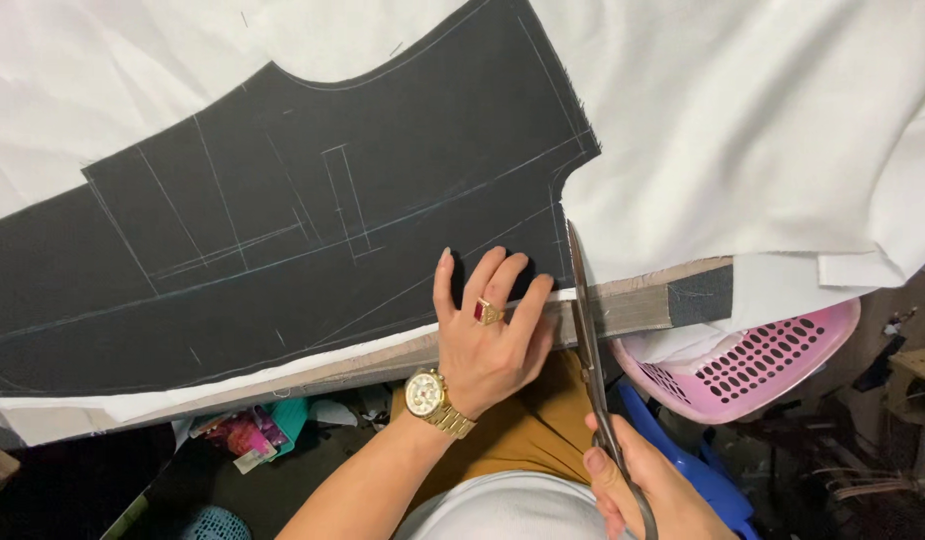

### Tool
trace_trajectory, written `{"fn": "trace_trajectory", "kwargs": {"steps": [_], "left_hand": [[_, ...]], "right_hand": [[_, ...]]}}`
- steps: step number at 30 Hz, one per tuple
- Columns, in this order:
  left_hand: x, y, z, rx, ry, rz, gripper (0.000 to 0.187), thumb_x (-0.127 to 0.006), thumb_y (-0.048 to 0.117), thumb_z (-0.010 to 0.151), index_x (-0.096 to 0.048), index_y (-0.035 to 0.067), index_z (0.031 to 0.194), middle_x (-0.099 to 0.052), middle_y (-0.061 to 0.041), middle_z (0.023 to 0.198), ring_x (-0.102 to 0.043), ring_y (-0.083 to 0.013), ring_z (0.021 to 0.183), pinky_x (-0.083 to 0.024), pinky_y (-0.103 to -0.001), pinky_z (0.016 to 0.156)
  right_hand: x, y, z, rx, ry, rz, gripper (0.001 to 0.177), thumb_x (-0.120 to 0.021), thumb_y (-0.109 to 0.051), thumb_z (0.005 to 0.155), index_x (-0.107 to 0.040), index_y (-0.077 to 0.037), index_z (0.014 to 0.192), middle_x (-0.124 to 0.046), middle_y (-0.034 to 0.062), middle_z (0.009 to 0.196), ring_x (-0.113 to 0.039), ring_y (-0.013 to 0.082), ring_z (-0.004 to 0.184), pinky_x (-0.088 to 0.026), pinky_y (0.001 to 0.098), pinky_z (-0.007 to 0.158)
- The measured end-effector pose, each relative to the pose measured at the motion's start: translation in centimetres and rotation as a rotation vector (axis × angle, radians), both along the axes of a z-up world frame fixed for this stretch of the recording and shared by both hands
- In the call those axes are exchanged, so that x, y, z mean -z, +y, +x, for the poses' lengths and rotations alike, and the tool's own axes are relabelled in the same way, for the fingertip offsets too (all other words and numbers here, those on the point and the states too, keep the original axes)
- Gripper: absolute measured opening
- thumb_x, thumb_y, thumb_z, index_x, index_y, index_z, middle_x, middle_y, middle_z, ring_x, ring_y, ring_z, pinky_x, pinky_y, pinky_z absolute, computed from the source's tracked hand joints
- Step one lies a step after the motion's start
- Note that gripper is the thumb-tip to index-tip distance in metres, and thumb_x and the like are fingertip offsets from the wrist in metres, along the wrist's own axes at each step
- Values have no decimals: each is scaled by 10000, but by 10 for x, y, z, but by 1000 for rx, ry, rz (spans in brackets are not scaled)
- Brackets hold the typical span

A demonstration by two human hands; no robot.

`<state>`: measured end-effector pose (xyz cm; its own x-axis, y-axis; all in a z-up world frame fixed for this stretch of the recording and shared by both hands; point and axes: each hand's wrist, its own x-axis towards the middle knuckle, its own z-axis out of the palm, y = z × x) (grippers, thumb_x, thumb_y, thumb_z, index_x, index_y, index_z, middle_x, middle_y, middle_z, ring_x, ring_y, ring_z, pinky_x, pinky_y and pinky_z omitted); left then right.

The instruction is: The person cuts out pieces of black fabric from a white textile sheet using large shears, following a drawn pattern.

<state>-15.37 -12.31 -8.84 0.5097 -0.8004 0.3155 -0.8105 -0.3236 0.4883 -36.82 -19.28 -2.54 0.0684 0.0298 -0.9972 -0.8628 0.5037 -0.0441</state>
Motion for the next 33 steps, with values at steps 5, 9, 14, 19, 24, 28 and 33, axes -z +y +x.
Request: {"fn": "trace_trajectory", "kwargs": {"steps": [5,9,14,19,24,28,33], "left_hand": [[3,-15,-7,-36,-45,6,163,-613,62,909,-666,97,1060,-613,-88,1079,-643,-272,1021,-377,-622,1047],[9,-13,-3,1,-36,46,191,-535,68,987,-680,106,1105,-648,-43,1038,-636,-248,981,-388,-525,1005],[6,-18,6,3,-73,-18,127,-627,36,911,-682,110,999,-614,-8,880,-620,-218,796,-402,-440,851],[2,-15,14,62,12,7,122,-647,52,918,-672,102,1027,-621,-2,843,-596,-226,776,-378,-426,766],[-1,-14,21,96,22,30,134,-685,74,921,-674,103,1051,-606,-2,850,-576,-222,764,-352,-418,736],[-2,-13,23,117,33,40,159,-699,88,925,-682,104,1082,-614,3,868,-583,-223,773,-359,-423,737],[-5,-11,29,134,80,72,140,-698,125,954,-681,104,1091,-625,4,871,-560,-234,767,-350,-426,724]], "right_hand": [[16,10,-18,-19,-85,-20,506,-575,-371,964,-528,-168,1425,-473,115,598,-472,193,462,-432,342,429],[30,18,-33,-8,-153,4,484,-573,-382,981,-534,-154,1406,-368,67,584,-439,169,415,-374,321,383],[33,14,-40,-49,-145,-13,554,-604,-416,934,-538,-175,1429,-483,64,676,-494,152,499,-468,305,475],[25,9,-25,-174,-191,-63,536,-557,-456,929,-531,-192,1394,-587,50,582,-589,146,491,-529,290,509],[17,12,-2,-117,20,-40,583,-613,-502,895,-569,-204,1393,-460,54,545,-478,152,465,-445,304,458],[16,14,-5,-41,8,-9,453,-643,-417,953,-577,-157,1318,-401,61,565,-400,149,446,-365,302,419],[13,3,-4,-38,-28,42,531,-620,-415,945,-554,-173,1414,-444,70,701,-487,162,538,-462,303,481]]}}
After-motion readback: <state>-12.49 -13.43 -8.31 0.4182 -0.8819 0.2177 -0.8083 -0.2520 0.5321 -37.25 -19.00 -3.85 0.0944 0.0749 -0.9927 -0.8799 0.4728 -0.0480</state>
